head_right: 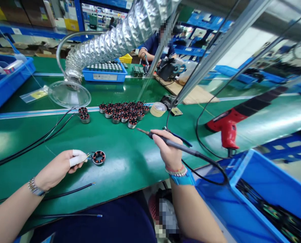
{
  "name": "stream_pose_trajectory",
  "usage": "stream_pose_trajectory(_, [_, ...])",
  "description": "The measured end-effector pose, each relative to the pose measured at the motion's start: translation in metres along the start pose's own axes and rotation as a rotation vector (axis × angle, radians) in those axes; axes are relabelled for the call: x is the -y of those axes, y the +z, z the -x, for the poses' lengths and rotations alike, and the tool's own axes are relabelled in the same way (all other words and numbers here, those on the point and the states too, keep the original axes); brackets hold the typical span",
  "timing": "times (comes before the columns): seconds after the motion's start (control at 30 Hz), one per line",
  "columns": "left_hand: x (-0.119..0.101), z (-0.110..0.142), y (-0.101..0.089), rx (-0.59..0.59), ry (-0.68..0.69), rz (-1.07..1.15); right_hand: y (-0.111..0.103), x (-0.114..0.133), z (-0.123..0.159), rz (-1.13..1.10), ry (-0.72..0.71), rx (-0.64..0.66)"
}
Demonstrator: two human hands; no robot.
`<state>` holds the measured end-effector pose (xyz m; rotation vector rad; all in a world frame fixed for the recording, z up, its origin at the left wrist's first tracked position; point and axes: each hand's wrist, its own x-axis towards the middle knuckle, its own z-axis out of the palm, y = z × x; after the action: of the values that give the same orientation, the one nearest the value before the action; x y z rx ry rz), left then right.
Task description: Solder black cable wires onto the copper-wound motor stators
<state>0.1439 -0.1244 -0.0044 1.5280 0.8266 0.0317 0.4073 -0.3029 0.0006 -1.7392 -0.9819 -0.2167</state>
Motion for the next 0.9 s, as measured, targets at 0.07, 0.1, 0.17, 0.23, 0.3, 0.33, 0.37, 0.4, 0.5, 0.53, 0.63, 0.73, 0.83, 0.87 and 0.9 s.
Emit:
stream_pose_trajectory(0.07, [0.0, 0.0, 0.0, 0.0, -0.002, -0.005, -0.003, -0.024, -0.022, 0.069, 0.053, -0.048])
stream_pose_trajectory(0.1, [0.0, 0.0, -0.001, 0.003, -0.002, -0.007, -0.004, -0.037, -0.033, 0.107, 0.064, -0.074])
stream_pose_trajectory(0.17, [0.001, 0.0, -0.001, 0.01, -0.003, -0.01, -0.002, -0.062, -0.057, 0.181, 0.071, -0.138])
stream_pose_trajectory(0.23, [0.003, -0.001, -0.001, 0.009, 0.002, -0.008, 0.003, -0.084, -0.078, 0.223, 0.079, -0.177])
stream_pose_trajectory(0.3, [0.004, -0.002, -0.001, -0.003, 0.012, -0.002, 0.01, -0.1, -0.094, 0.235, 0.08, -0.212])
stream_pose_trajectory(0.33, [0.005, -0.003, 0.0, -0.009, 0.016, 0.004, 0.014, -0.105, -0.1, 0.237, 0.079, -0.223])
stream_pose_trajectory(0.37, [0.006, -0.003, 0.0, -0.014, 0.018, 0.013, 0.018, -0.107, -0.104, 0.237, 0.08, -0.226])
stream_pose_trajectory(0.4, [0.007, -0.004, 0.001, -0.018, 0.018, 0.022, 0.021, -0.107, -0.107, 0.233, 0.08, -0.221])
stream_pose_trajectory(0.5, [0.006, -0.005, 0.001, -0.012, 0.018, 0.032, 0.029, -0.095, -0.105, 0.202, 0.074, -0.21])
stream_pose_trajectory(0.53, [0.005, -0.005, 0.001, -0.004, 0.033, 0.027, 0.03, -0.087, -0.102, 0.187, 0.062, -0.21])
stream_pose_trajectory(0.63, [0.001, -0.002, -0.005, -0.075, 0.17, -0.075, 0.034, -0.051, -0.077, 0.119, -0.019, -0.143])
stream_pose_trajectory(0.73, [0.0, 0.002, -0.014, -0.33, 0.254, -0.216, 0.047, -0.008, -0.033, 0.038, -0.173, 0.099])
stream_pose_trajectory(0.83, [0.003, 0.006, -0.022, -0.513, 0.27, -0.232, 0.07, 0.024, 0.015, -0.055, -0.377, 0.409])
stream_pose_trajectory(0.87, [0.004, 0.007, -0.024, -0.537, 0.287, -0.235, 0.078, 0.031, 0.028, -0.078, -0.449, 0.501])
stream_pose_trajectory(0.9, [0.004, 0.008, -0.026, -0.545, 0.305, -0.238, 0.086, 0.035, 0.039, -0.094, -0.504, 0.56])
